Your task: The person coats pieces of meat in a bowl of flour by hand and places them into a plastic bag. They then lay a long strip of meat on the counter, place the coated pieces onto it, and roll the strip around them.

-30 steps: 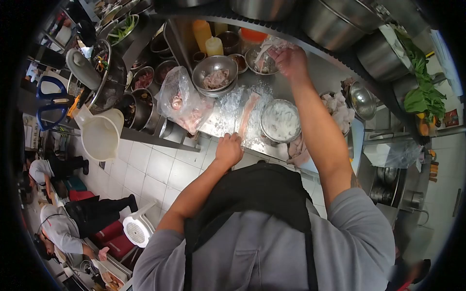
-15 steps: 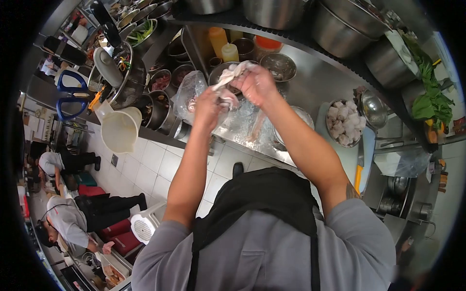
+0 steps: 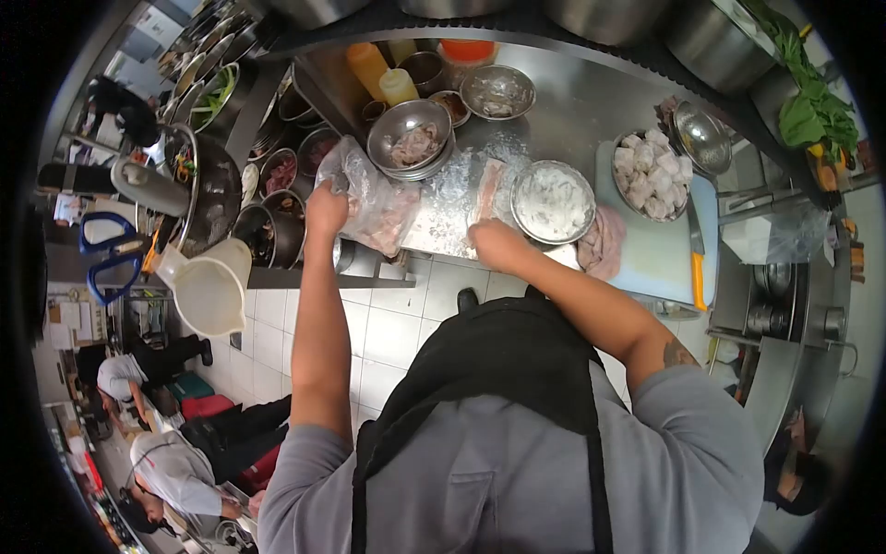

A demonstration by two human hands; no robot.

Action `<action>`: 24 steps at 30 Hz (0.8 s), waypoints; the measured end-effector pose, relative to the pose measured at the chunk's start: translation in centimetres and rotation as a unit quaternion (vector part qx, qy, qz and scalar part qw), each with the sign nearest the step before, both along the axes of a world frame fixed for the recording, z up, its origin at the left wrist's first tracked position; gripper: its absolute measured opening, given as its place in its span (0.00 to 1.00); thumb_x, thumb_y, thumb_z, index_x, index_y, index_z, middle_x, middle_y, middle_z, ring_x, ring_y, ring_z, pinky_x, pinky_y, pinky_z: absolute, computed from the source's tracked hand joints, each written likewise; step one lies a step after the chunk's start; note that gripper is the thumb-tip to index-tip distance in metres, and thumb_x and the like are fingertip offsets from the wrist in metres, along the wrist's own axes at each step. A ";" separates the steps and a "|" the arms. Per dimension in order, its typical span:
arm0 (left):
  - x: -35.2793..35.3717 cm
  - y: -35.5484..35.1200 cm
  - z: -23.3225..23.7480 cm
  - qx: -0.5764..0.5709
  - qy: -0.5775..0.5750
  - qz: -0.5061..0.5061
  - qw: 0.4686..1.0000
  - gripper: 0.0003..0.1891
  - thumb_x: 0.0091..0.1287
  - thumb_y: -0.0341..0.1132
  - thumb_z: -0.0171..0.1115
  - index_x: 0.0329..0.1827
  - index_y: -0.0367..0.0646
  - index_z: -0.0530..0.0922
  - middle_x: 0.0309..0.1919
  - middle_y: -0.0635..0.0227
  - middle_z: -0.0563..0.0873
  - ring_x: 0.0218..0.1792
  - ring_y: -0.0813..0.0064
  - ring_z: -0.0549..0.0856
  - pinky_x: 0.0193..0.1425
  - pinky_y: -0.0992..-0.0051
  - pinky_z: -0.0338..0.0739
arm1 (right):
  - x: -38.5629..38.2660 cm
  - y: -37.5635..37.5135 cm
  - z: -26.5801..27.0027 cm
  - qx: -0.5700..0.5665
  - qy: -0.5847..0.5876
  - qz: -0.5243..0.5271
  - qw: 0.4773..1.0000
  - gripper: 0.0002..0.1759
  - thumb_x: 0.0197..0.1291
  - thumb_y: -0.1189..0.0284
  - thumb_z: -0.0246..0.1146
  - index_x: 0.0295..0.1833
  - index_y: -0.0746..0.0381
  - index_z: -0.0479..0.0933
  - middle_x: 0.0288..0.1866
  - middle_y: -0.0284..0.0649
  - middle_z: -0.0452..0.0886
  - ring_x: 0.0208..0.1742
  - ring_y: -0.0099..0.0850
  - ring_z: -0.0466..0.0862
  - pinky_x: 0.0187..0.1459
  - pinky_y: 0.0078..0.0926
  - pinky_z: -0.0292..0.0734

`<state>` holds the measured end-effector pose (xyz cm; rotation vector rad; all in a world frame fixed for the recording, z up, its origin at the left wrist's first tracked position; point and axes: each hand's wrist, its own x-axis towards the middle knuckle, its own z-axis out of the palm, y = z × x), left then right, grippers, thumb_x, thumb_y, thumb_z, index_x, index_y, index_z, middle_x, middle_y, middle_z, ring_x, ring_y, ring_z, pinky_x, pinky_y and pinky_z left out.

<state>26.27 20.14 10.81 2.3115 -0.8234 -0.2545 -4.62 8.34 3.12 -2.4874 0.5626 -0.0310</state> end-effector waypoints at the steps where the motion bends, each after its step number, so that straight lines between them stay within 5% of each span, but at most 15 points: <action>1: -1.8 0.3 1.5 0.078 -0.180 -0.010 0.981 0.17 0.66 0.31 0.56 0.56 0.33 0.80 0.45 0.49 0.87 0.43 0.51 0.87 0.52 0.59 0.81 | -0.6 -0.1 -0.7 -0.006 -0.006 0.000 1.000 0.09 0.53 0.80 0.58 0.39 0.68 0.81 0.42 0.57 0.83 0.49 0.55 0.83 0.52 0.49 0.77; 2: -3.5 0.4 2.5 0.023 -0.133 -0.017 0.991 0.21 0.63 0.35 0.60 0.58 0.35 0.80 0.50 0.44 0.85 0.48 0.44 0.85 0.56 0.54 0.78 | -0.8 -0.4 -1.0 -0.031 -0.032 0.007 0.999 0.09 0.54 0.80 0.58 0.39 0.67 0.81 0.42 0.57 0.83 0.49 0.54 0.83 0.52 0.50 0.77; 4: -7.6 0.4 1.1 -0.019 -0.032 -0.107 0.994 0.22 0.63 0.37 0.63 0.58 0.37 0.81 0.52 0.46 0.85 0.52 0.45 0.84 0.58 0.55 0.78 | 0.2 -2.5 1.0 -0.025 -0.010 -0.072 0.997 0.09 0.55 0.79 0.58 0.40 0.66 0.81 0.43 0.55 0.84 0.50 0.53 0.83 0.52 0.49 0.78; 7: -14.8 -0.8 -3.2 0.113 0.092 -0.230 0.962 0.22 0.62 0.39 0.66 0.57 0.37 0.82 0.51 0.46 0.85 0.55 0.47 0.83 0.62 0.58 0.77 | 2.8 -7.3 2.4 -0.084 -0.036 -0.157 0.983 0.09 0.55 0.77 0.58 0.39 0.66 0.82 0.45 0.54 0.85 0.51 0.53 0.84 0.54 0.48 0.79; 9: -17.2 -0.8 -8.6 0.072 0.036 -0.266 0.961 0.21 0.61 0.39 0.68 0.55 0.35 0.82 0.51 0.44 0.84 0.54 0.46 0.83 0.61 0.57 0.77 | 4.8 -11.7 0.4 -0.097 0.021 -0.155 0.983 0.12 0.55 0.75 0.59 0.44 0.66 0.82 0.48 0.56 0.85 0.53 0.52 0.84 0.55 0.46 0.79; 12: -19.3 -1.3 -10.4 0.077 -0.006 -0.235 0.969 0.19 0.60 0.37 0.70 0.51 0.36 0.83 0.52 0.48 0.81 0.55 0.47 0.80 0.59 0.56 0.76 | 7.2 -14.8 0.7 -0.084 0.174 -0.143 0.971 0.17 0.56 0.72 0.60 0.49 0.66 0.83 0.52 0.57 0.84 0.55 0.52 0.84 0.56 0.45 0.79; 17: -20.0 -2.1 -12.1 0.055 -0.026 -0.199 0.978 0.14 0.58 0.35 0.71 0.44 0.38 0.84 0.48 0.50 0.81 0.51 0.50 0.80 0.55 0.57 0.77 | 6.8 -19.1 -4.7 -0.088 0.175 -0.068 0.978 0.16 0.57 0.70 0.60 0.47 0.67 0.84 0.50 0.59 0.84 0.54 0.53 0.84 0.56 0.48 0.79; 20: -20.1 -2.1 -13.9 -0.058 0.018 -0.189 0.980 0.12 0.58 0.35 0.70 0.40 0.36 0.84 0.39 0.50 0.85 0.44 0.51 0.84 0.51 0.58 0.78 | 7.2 -20.4 -4.8 -0.089 0.144 -0.050 0.984 0.16 0.57 0.70 0.60 0.45 0.68 0.84 0.47 0.59 0.85 0.53 0.53 0.85 0.56 0.48 0.80; 24: -21.7 -2.7 -10.4 0.016 0.238 -0.040 0.970 0.13 0.61 0.37 0.68 0.38 0.34 0.83 0.31 0.50 0.87 0.36 0.50 0.86 0.45 0.58 0.79 | 7.9 -21.7 -4.3 -0.096 0.153 -0.046 0.983 0.16 0.57 0.69 0.59 0.44 0.69 0.84 0.46 0.58 0.85 0.51 0.53 0.85 0.55 0.49 0.80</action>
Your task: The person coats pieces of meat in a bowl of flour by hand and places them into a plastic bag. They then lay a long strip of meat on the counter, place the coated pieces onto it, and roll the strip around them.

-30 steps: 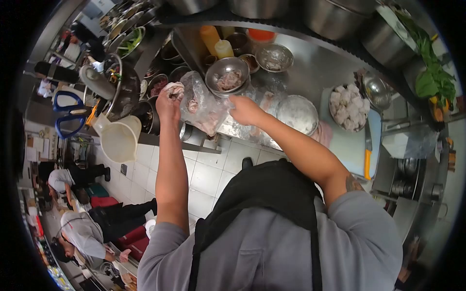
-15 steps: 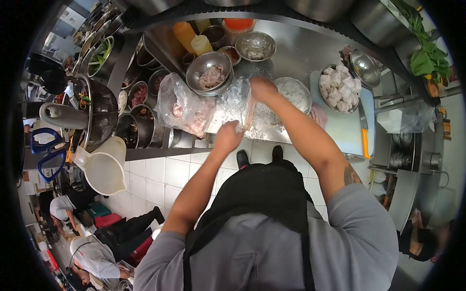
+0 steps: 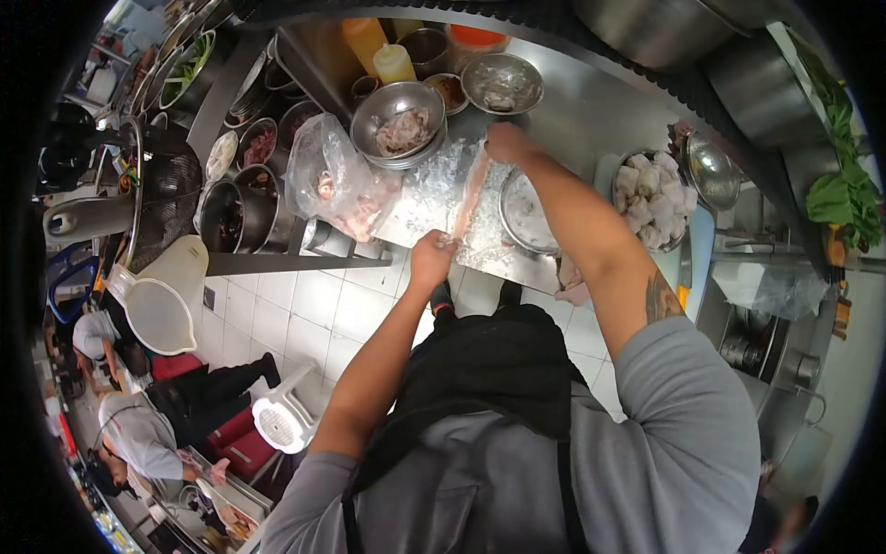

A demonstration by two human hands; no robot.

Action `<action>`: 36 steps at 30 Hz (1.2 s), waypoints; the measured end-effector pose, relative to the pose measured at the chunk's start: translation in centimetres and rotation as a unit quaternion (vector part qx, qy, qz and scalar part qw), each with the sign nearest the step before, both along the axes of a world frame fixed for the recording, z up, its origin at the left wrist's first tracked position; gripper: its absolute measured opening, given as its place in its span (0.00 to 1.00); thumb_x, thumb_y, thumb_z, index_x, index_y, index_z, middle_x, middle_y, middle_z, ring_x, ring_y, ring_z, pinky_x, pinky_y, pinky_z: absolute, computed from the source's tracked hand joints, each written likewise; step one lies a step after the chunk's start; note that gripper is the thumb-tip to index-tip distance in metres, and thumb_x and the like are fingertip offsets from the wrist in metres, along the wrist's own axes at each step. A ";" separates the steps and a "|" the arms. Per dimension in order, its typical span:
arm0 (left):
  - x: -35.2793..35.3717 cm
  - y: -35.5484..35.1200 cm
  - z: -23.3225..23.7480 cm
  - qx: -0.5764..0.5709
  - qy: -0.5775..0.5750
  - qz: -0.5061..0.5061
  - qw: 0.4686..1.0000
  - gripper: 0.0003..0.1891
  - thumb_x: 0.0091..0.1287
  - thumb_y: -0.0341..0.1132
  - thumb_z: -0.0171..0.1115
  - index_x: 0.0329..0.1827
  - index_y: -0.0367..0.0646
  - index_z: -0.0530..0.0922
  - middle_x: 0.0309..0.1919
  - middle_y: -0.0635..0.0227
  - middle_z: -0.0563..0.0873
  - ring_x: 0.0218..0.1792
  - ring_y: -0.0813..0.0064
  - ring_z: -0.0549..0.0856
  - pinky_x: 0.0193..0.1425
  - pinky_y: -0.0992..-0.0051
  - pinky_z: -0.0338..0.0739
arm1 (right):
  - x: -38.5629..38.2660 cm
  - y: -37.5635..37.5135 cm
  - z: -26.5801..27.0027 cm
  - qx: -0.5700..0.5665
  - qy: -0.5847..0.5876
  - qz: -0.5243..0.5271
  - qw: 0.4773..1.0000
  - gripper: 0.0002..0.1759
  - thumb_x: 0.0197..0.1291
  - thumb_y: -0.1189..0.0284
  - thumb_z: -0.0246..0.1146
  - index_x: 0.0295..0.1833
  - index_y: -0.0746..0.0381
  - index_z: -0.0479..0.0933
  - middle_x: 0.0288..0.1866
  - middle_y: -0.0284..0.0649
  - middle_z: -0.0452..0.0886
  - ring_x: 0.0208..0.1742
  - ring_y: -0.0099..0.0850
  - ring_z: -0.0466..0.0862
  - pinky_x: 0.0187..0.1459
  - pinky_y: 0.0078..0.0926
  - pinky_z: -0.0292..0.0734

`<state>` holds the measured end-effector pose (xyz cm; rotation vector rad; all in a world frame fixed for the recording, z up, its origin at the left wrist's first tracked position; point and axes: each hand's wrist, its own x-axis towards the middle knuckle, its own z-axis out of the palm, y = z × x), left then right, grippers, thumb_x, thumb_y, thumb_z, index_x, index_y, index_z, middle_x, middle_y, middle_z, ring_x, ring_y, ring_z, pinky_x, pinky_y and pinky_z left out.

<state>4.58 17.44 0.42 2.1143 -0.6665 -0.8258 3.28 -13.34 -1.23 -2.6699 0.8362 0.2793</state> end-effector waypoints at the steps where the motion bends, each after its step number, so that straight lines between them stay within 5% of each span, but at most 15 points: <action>1: -0.2 -0.1 -0.2 0.005 0.023 0.022 0.999 0.13 0.61 0.37 0.68 0.38 0.33 0.82 0.31 0.49 0.87 0.36 0.50 0.86 0.44 0.58 0.79 | 0.1 -0.2 0.1 -0.003 -0.002 0.018 1.000 0.16 0.58 0.70 0.59 0.45 0.69 0.83 0.46 0.58 0.85 0.51 0.53 0.85 0.55 0.49 0.80; 9: -1.6 0.0 -1.5 0.177 -0.113 -0.031 0.977 0.18 0.60 0.43 0.67 0.41 0.33 0.84 0.41 0.44 0.88 0.45 0.45 0.87 0.51 0.55 0.80 | -0.2 -0.4 -0.1 -0.083 -0.040 0.092 0.991 0.14 0.62 0.75 0.56 0.51 0.64 0.80 0.45 0.53 0.86 0.49 0.48 0.87 0.49 0.47 0.83; 12: -1.5 1.0 1.4 0.276 -0.101 -0.092 0.951 0.15 0.62 0.38 0.64 0.46 0.36 0.84 0.45 0.46 0.87 0.48 0.44 0.86 0.54 0.54 0.80 | -0.3 0.0 0.1 -0.107 -0.059 0.078 0.989 0.10 0.61 0.74 0.57 0.45 0.62 0.81 0.42 0.50 0.87 0.46 0.46 0.88 0.46 0.46 0.83; 15: -1.7 0.7 2.8 0.133 -0.231 -0.056 0.962 0.14 0.62 0.32 0.61 0.50 0.38 0.83 0.48 0.49 0.86 0.49 0.45 0.84 0.54 0.55 0.80 | -2.2 3.6 5.7 -0.141 -0.075 0.177 0.971 0.08 0.58 0.73 0.59 0.38 0.62 0.83 0.41 0.48 0.87 0.45 0.45 0.88 0.44 0.46 0.83; 16: -1.1 0.3 1.3 0.027 -0.305 -0.095 0.947 0.16 0.61 0.29 0.60 0.52 0.41 0.82 0.51 0.57 0.85 0.52 0.52 0.81 0.56 0.57 0.77 | -3.0 5.2 6.8 -0.121 -0.069 0.193 0.971 0.08 0.56 0.73 0.59 0.36 0.62 0.83 0.40 0.48 0.87 0.45 0.45 0.88 0.44 0.45 0.83; 21: 1.5 -0.2 0.1 0.026 -0.380 -0.309 0.871 0.17 0.59 0.30 0.59 0.52 0.45 0.83 0.58 0.68 0.83 0.58 0.60 0.77 0.62 0.60 0.70 | -7.0 8.9 7.0 -0.056 0.073 0.251 0.964 0.09 0.49 0.73 0.62 0.33 0.63 0.85 0.39 0.46 0.88 0.48 0.45 0.87 0.51 0.43 0.81; 25: 2.8 1.4 0.3 -0.002 -0.380 -0.333 0.863 0.20 0.60 0.30 0.59 0.56 0.46 0.84 0.62 0.68 0.81 0.62 0.58 0.75 0.65 0.59 0.69 | -7.9 11.2 7.3 -0.056 -0.078 0.204 0.974 0.14 0.52 0.78 0.58 0.44 0.66 0.83 0.40 0.52 0.86 0.47 0.49 0.85 0.53 0.44 0.80; 28: 3.7 1.8 0.3 -0.012 -0.395 -0.415 0.820 0.22 0.60 0.29 0.58 0.59 0.47 0.82 0.65 0.69 0.80 0.65 0.57 0.73 0.67 0.58 0.67 | -9.4 15.5 5.6 0.051 -0.105 0.165 0.979 0.08 0.54 0.79 0.59 0.38 0.65 0.83 0.42 0.52 0.85 0.47 0.49 0.86 0.50 0.45 0.81; 36: 5.3 1.5 -0.3 0.015 -0.414 -0.491 0.766 0.26 0.62 0.29 0.56 0.66 0.46 0.78 0.69 0.69 0.77 0.71 0.59 0.70 0.71 0.56 0.63 | -11.0 21.3 2.5 0.036 -0.150 -0.038 0.987 0.09 0.56 0.71 0.64 0.39 0.66 0.80 0.45 0.52 0.82 0.50 0.49 0.83 0.51 0.47 0.79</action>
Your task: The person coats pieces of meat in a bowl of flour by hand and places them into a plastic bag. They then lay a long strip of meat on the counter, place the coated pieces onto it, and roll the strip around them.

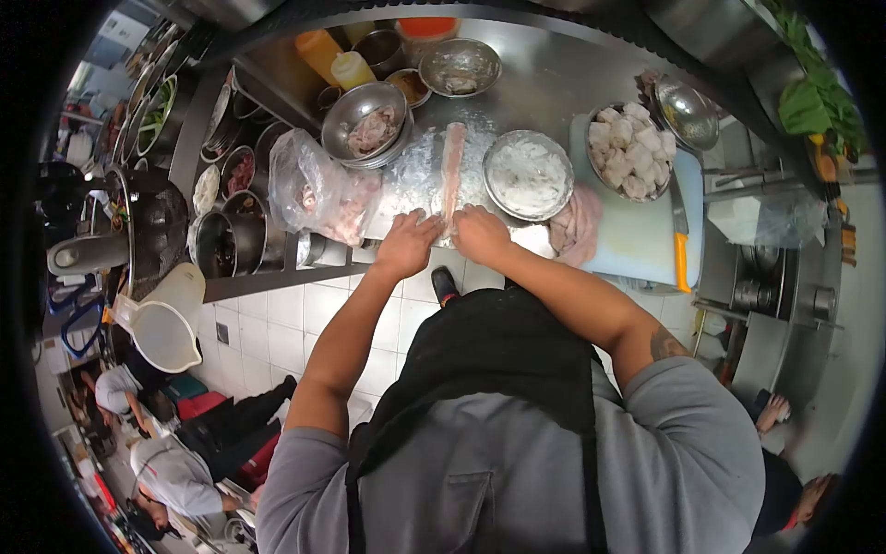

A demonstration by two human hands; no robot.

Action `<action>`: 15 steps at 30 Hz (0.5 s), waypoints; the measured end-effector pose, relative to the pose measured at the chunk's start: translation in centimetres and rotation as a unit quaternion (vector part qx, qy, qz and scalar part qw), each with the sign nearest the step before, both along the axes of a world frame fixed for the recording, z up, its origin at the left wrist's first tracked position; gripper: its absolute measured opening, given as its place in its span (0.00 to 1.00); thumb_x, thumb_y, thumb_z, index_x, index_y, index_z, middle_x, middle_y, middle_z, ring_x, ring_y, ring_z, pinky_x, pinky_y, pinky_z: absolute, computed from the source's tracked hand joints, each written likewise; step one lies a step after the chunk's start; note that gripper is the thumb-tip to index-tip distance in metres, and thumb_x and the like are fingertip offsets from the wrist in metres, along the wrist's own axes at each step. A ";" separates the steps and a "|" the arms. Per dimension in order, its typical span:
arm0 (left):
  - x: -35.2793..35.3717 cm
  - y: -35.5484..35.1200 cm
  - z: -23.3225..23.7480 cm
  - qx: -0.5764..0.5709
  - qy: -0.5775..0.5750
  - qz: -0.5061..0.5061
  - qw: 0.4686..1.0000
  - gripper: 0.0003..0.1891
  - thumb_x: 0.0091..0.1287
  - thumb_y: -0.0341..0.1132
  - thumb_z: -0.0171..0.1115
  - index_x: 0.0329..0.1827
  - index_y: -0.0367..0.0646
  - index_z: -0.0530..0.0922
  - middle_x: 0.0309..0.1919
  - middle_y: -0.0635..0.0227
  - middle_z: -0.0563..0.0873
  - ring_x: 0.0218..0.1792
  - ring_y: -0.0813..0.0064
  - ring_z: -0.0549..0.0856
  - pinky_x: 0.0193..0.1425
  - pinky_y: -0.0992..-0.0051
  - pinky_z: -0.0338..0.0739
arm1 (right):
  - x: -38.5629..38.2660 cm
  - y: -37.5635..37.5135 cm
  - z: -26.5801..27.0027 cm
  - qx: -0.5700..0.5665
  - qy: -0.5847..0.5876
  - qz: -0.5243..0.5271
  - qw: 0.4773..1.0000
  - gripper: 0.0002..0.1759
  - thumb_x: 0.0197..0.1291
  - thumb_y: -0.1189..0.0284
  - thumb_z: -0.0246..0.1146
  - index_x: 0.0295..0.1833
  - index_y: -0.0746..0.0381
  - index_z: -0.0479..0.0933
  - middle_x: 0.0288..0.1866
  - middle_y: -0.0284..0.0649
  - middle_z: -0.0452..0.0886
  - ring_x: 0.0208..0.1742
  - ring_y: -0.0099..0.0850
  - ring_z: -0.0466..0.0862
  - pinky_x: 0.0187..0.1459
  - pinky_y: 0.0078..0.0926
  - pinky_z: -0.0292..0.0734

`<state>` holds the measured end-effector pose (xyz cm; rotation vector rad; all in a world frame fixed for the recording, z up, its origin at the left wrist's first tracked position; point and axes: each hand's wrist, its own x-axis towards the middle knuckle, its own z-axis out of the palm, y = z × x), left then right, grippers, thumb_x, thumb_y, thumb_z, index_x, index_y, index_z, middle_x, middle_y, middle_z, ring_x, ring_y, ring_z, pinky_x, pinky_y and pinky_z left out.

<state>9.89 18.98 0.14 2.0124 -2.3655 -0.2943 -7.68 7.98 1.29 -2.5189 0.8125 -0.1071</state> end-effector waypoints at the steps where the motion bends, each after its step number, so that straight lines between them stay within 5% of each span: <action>1: 0.2 -0.2 0.0 0.004 0.003 -0.009 1.000 0.26 0.63 0.29 0.56 0.66 0.46 0.78 0.69 0.69 0.77 0.71 0.59 0.69 0.72 0.55 0.63 | 0.1 0.5 -0.8 -0.020 -0.021 -0.020 0.999 0.10 0.56 0.70 0.65 0.39 0.66 0.80 0.45 0.52 0.82 0.50 0.49 0.82 0.52 0.46 0.79; 15: 1.2 -0.2 -0.5 -0.018 0.003 -0.064 0.998 0.24 0.63 0.31 0.57 0.65 0.44 0.79 0.70 0.66 0.76 0.71 0.53 0.69 0.70 0.53 0.64 | 2.3 2.0 -1.3 0.161 -0.058 -0.281 0.944 0.17 0.51 0.67 0.68 0.42 0.68 0.80 0.39 0.59 0.84 0.45 0.55 0.85 0.50 0.48 0.79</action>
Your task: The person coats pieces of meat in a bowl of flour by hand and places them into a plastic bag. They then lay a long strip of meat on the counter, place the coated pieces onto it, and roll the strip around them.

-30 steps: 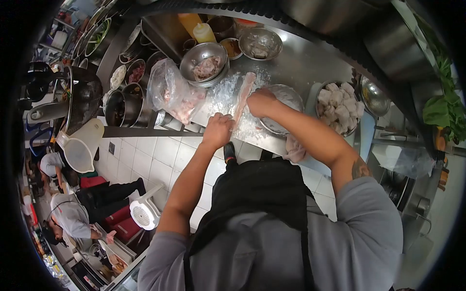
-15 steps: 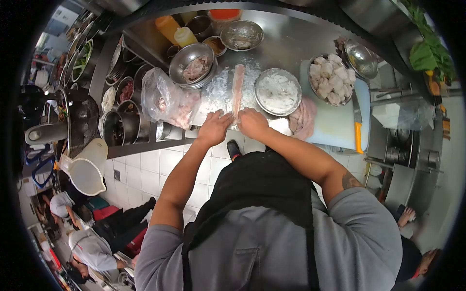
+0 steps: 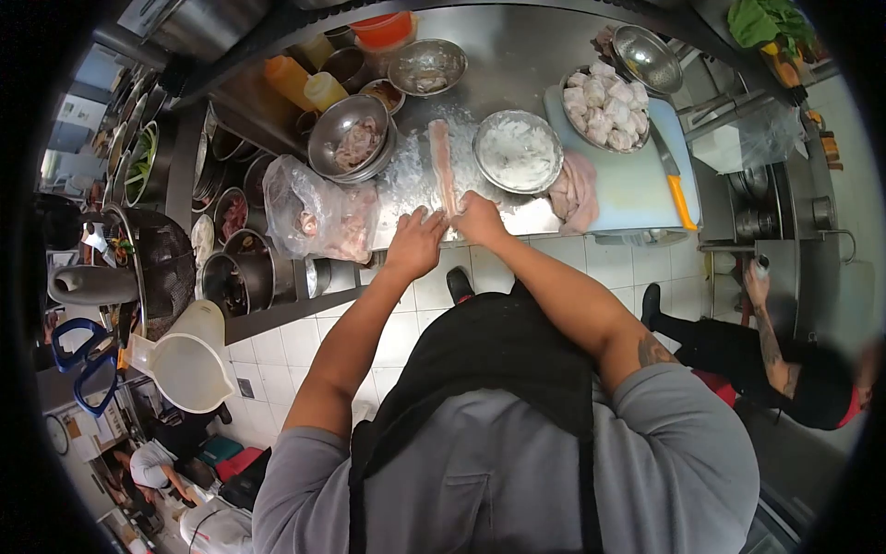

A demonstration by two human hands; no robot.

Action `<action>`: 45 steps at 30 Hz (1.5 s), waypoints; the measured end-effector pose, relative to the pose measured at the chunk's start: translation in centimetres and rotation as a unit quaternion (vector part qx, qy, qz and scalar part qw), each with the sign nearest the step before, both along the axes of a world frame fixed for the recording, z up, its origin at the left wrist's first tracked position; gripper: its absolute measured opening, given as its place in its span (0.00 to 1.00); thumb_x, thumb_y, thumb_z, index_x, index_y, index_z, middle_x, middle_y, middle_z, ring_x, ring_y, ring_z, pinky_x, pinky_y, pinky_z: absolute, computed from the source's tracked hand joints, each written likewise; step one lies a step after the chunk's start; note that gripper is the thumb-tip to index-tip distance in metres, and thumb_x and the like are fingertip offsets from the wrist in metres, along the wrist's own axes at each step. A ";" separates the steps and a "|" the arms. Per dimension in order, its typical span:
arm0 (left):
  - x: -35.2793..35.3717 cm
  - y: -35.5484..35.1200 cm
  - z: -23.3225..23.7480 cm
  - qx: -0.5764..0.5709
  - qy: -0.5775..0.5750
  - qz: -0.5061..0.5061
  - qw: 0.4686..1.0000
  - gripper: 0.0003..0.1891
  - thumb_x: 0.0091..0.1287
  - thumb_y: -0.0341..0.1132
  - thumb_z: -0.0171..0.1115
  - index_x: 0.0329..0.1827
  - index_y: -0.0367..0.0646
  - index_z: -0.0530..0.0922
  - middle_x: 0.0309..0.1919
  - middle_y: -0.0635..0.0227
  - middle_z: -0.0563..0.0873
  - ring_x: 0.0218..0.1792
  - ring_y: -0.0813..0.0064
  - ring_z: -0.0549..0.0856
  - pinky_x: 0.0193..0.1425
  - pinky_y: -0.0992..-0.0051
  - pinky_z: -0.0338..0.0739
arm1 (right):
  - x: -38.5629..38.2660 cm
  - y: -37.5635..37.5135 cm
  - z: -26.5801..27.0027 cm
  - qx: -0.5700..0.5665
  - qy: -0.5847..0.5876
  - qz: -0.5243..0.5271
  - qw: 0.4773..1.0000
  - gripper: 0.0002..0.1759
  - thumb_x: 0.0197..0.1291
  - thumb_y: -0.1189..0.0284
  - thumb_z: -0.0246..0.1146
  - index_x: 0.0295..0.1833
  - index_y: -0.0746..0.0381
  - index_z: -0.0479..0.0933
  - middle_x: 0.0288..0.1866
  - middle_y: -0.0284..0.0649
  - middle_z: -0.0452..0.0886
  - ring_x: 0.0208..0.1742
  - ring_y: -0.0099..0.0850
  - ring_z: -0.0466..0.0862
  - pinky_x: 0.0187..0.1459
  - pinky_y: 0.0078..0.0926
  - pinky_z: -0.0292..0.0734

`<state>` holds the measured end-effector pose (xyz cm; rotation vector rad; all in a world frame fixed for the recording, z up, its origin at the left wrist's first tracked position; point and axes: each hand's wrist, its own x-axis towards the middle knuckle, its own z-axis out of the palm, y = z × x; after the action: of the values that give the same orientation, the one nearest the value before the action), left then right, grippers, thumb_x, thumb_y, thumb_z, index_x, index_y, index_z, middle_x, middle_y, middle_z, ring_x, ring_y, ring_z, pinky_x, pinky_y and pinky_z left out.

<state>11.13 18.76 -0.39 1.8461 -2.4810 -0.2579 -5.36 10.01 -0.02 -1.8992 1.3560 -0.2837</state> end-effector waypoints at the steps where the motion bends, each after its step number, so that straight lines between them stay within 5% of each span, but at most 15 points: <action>1: 0.2 -0.1 0.0 0.000 0.000 -0.007 1.000 0.25 0.63 0.31 0.57 0.65 0.44 0.78 0.70 0.66 0.75 0.71 0.53 0.69 0.70 0.53 0.64 | -0.6 -0.4 -1.1 -0.008 0.014 0.011 1.000 0.17 0.51 0.67 0.67 0.42 0.68 0.80 0.40 0.59 0.84 0.46 0.55 0.85 0.50 0.47 0.79; 3: 0.7 -0.1 0.0 0.002 -0.001 -0.020 1.000 0.25 0.63 0.31 0.57 0.66 0.45 0.78 0.71 0.66 0.74 0.71 0.53 0.69 0.71 0.53 0.64 | -2.0 -1.3 -3.0 -0.028 0.075 0.094 0.992 0.15 0.49 0.70 0.67 0.43 0.67 0.80 0.37 0.58 0.84 0.42 0.56 0.85 0.47 0.47 0.79; 6: 1.2 -0.6 1.2 0.039 -0.006 -0.027 0.999 0.26 0.64 0.31 0.56 0.69 0.46 0.76 0.72 0.66 0.73 0.72 0.53 0.67 0.72 0.51 0.63 | -1.9 -0.4 1.6 -0.030 0.137 0.087 0.986 0.13 0.51 0.74 0.63 0.43 0.67 0.80 0.38 0.58 0.84 0.43 0.55 0.85 0.47 0.50 0.79; 10: 0.9 -0.1 1.0 0.035 0.024 -0.050 0.998 0.26 0.65 0.30 0.56 0.69 0.46 0.76 0.71 0.66 0.74 0.75 0.53 0.65 0.74 0.48 0.61 | -2.3 0.9 0.8 -0.184 0.080 0.228 0.953 0.11 0.55 0.74 0.60 0.44 0.62 0.82 0.45 0.49 0.83 0.51 0.49 0.82 0.49 0.47 0.78; 19: 1.2 0.9 1.3 0.067 0.046 -0.035 0.996 0.27 0.62 0.30 0.59 0.68 0.46 0.75 0.69 0.62 0.76 0.74 0.51 0.66 0.73 0.48 0.61 | -2.2 1.7 0.2 -0.245 0.050 0.216 0.944 0.11 0.56 0.73 0.62 0.45 0.62 0.80 0.43 0.45 0.79 0.49 0.45 0.78 0.53 0.44 0.75; 28: 1.4 -5.3 -0.1 -0.023 0.054 0.014 0.998 0.26 0.65 0.34 0.59 0.69 0.46 0.74 0.69 0.60 0.76 0.73 0.50 0.67 0.73 0.53 0.62 | -2.0 3.5 -0.3 -0.285 0.046 0.241 0.927 0.10 0.53 0.72 0.65 0.42 0.60 0.81 0.41 0.40 0.80 0.48 0.40 0.77 0.51 0.39 0.74; 37: 2.2 -11.8 -1.1 0.079 -0.039 0.103 0.991 0.29 0.74 0.44 0.50 0.78 0.54 0.64 0.79 0.71 0.64 0.79 0.55 0.59 0.78 0.47 0.57 | -2.7 3.9 0.0 -0.333 0.065 0.258 0.905 0.14 0.46 0.71 0.66 0.41 0.62 0.82 0.44 0.39 0.80 0.50 0.38 0.76 0.49 0.36 0.72; 45: 1.8 -10.4 -0.7 -0.052 0.008 0.097 0.994 0.24 0.68 0.37 0.54 0.69 0.49 0.74 0.71 0.66 0.74 0.75 0.53 0.66 0.75 0.50 0.60 | -3.3 4.4 0.3 -0.328 -0.007 0.307 0.893 0.10 0.48 0.70 0.67 0.38 0.61 0.82 0.43 0.39 0.81 0.50 0.39 0.76 0.51 0.40 0.71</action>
<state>12.88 8.32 -1.10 2.0124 -2.2367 -0.1325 -8.68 14.39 0.28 -2.7628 0.6008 -0.4669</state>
